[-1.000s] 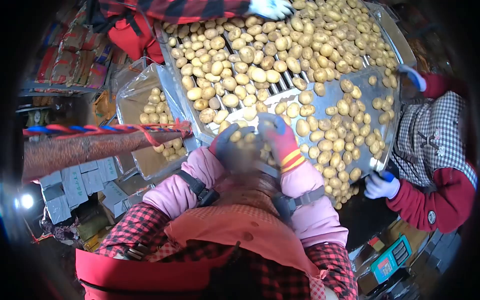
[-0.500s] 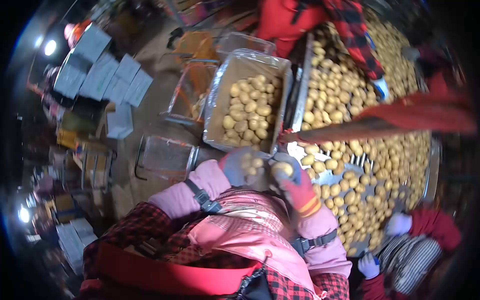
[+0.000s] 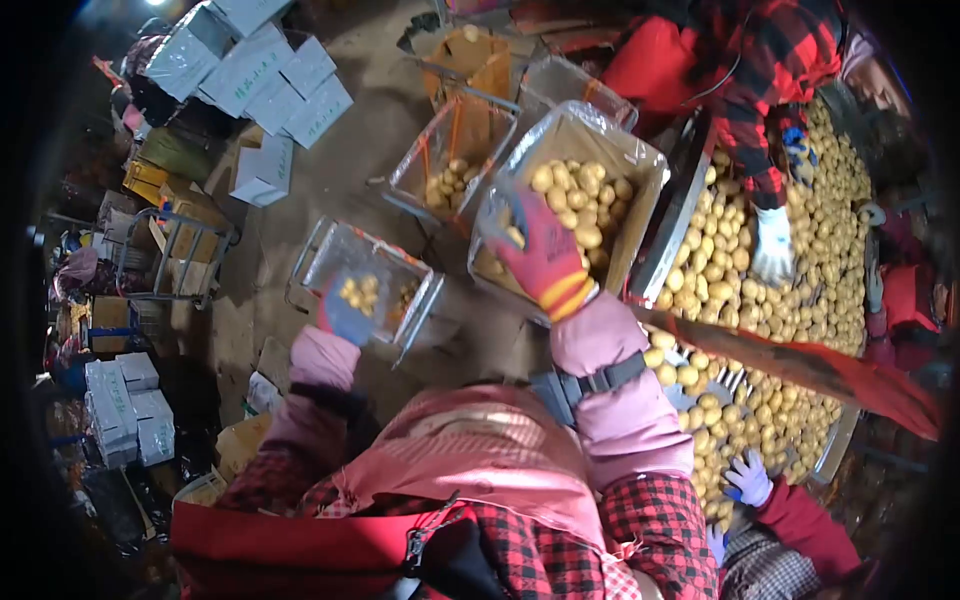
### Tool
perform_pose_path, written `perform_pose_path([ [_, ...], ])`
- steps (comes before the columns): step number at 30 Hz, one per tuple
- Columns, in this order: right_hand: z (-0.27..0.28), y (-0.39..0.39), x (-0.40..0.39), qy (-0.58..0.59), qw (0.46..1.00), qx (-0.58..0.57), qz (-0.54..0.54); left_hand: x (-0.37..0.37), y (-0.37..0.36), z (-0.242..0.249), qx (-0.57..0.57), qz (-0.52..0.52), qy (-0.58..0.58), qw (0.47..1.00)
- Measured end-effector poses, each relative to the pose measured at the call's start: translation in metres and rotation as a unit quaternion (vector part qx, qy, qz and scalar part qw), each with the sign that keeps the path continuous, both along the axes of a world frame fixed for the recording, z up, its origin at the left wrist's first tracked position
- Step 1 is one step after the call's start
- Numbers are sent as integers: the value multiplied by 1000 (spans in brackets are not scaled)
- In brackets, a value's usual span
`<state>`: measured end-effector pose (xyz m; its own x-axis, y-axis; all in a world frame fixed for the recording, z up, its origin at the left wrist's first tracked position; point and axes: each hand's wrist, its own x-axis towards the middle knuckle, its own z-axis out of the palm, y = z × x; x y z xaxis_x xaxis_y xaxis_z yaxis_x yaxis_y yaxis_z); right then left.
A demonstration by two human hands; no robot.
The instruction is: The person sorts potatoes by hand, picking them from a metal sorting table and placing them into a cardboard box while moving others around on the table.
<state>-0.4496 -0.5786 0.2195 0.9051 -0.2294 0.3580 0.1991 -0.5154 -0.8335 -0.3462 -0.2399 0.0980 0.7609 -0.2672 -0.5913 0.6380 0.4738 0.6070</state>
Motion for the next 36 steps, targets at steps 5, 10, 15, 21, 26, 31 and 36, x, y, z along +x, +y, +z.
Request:
perform_pose_path([
  [5, -102, 21, -169, 322, 945, 49, -35, 60, 18, -48, 608, -242, -212, 726],
  [10, -78, 32, -286, 459, 870, 120, -137, 30, -91, -27, 319, -442, -429, 720],
  [15, -72, 76, -359, 349, 864, 185, -313, -108, -226, 32, 55, -682, -461, 565],
  [21, -50, 131, -436, 359, 743, 322, -465, -229, -367, -6, 138, -564, -792, 189],
  [26, -100, 101, -455, 359, 677, -19, -642, -317, -360, 10, -3, -659, -750, 63],
  [31, -145, 28, -419, 362, 728, -84, -576, -312, -388, 8, -81, -577, -791, 187],
  [36, -136, -7, -439, 424, 715, -124, -542, -260, -412, -2, 236, -489, -824, 162],
])
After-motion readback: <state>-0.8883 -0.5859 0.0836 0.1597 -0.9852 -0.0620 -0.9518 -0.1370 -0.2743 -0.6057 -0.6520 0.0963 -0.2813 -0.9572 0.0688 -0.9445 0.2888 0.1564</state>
